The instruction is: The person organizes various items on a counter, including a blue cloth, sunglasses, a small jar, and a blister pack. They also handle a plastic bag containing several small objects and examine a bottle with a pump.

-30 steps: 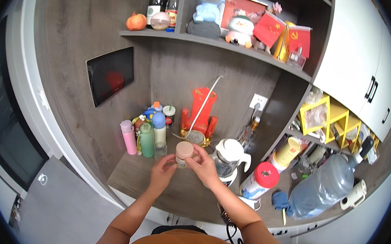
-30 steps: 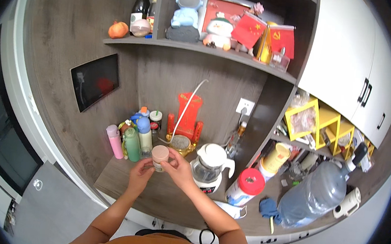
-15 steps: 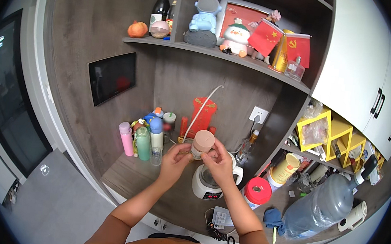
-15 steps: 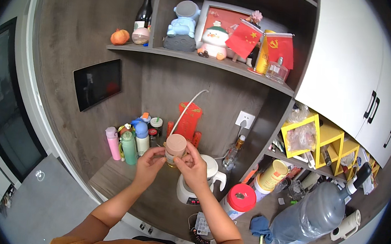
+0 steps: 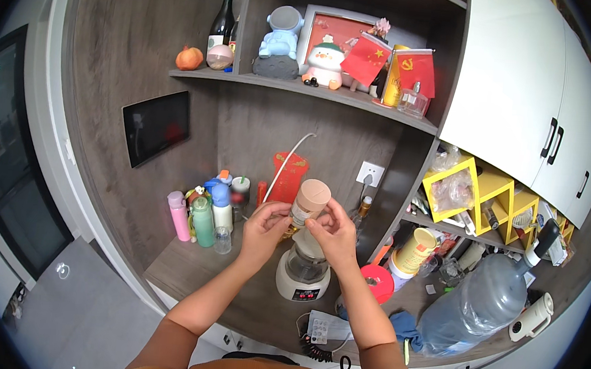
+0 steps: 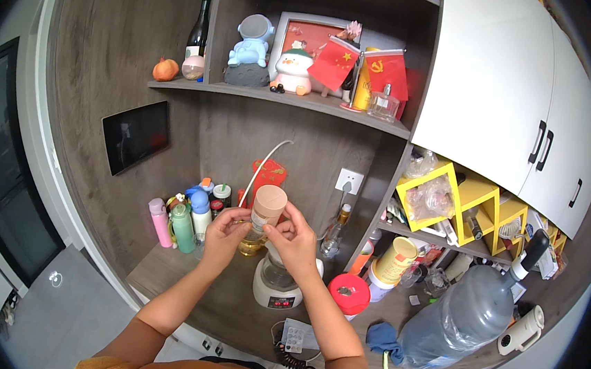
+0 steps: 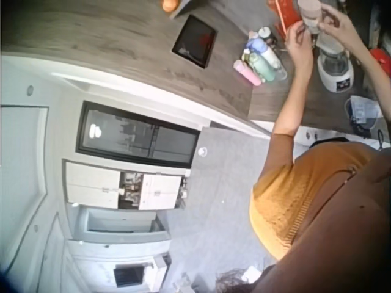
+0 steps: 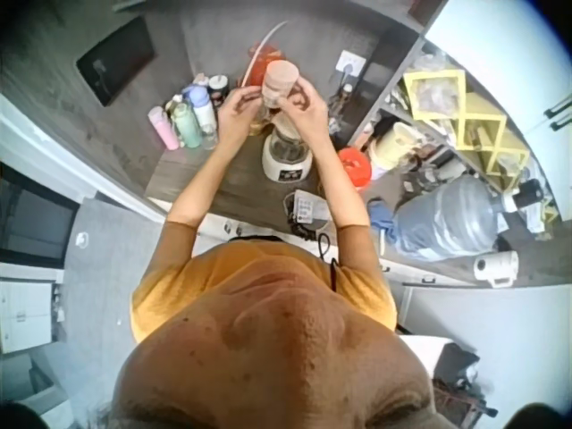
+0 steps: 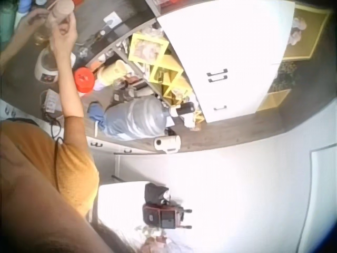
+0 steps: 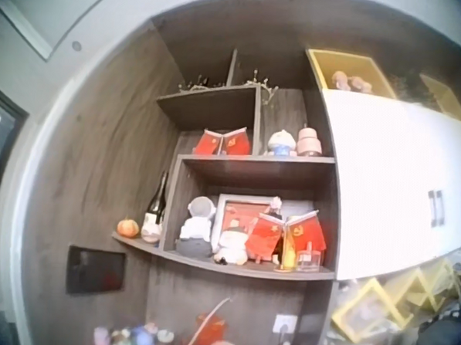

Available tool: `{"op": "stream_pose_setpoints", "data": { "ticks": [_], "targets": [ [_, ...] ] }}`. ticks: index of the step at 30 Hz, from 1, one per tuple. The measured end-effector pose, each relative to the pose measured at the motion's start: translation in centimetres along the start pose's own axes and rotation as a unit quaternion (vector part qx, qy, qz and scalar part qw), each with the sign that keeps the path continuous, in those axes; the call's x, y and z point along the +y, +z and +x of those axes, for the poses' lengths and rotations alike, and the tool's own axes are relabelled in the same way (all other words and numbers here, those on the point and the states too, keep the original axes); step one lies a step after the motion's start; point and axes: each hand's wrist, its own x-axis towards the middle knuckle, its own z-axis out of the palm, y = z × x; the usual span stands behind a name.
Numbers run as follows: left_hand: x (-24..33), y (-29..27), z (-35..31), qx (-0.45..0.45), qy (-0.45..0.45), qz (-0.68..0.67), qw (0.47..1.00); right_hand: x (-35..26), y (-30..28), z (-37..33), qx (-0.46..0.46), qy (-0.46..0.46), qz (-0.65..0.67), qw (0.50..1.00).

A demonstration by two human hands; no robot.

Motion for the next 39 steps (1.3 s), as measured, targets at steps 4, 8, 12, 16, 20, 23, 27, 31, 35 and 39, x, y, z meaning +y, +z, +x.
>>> {"op": "stream_pose_setpoints", "data": {
  "ticks": [4,8,12,16,20,23,27,31,35,39],
  "targets": [
    [0.8,1.4,0.5,-0.023,-0.003,-0.045,0.999,-1.1,-1.0,0.7,0.022,-0.016,0.010,1.000],
    [0.9,2.2,2.5,-0.040,0.020,-0.058,0.997,-1.5,-1.5,2.6,0.030,-0.038,-0.015,0.999],
    [2.1,3.4,6.2,-0.053,0.065,-0.056,0.995,-3.5,-1.5,6.2,0.077,-0.096,-0.025,0.992],
    [2.5,3.9,10.8,-0.053,0.113,-0.028,0.992,-5.0,-1.0,10.9,0.098,-0.160,-0.055,0.981],
    [3.7,4.0,14.7,-0.074,0.175,0.023,0.982,-6.0,-1.8,15.3,0.148,-0.195,-0.090,0.965],
    [3.9,4.3,16.7,-0.084,0.205,0.036,0.974,-6.3,-2.3,17.4,0.199,-0.208,-0.163,0.944],
    [3.5,5.3,19.1,-0.095,0.229,0.048,0.968,-7.1,-2.8,19.3,0.229,-0.197,-0.191,0.934],
    [2.8,5.8,21.4,-0.039,0.327,0.193,0.924,-7.8,-3.4,20.3,0.241,-0.178,-0.245,0.922],
    [2.4,6.9,23.1,-0.030,0.381,0.241,0.892,-8.4,-4.2,21.1,0.237,-0.172,-0.318,0.902],
    [2.0,7.8,23.7,-0.090,0.320,0.196,0.922,-8.3,-4.5,22.0,0.240,-0.132,-0.369,0.888]
  ]
}}
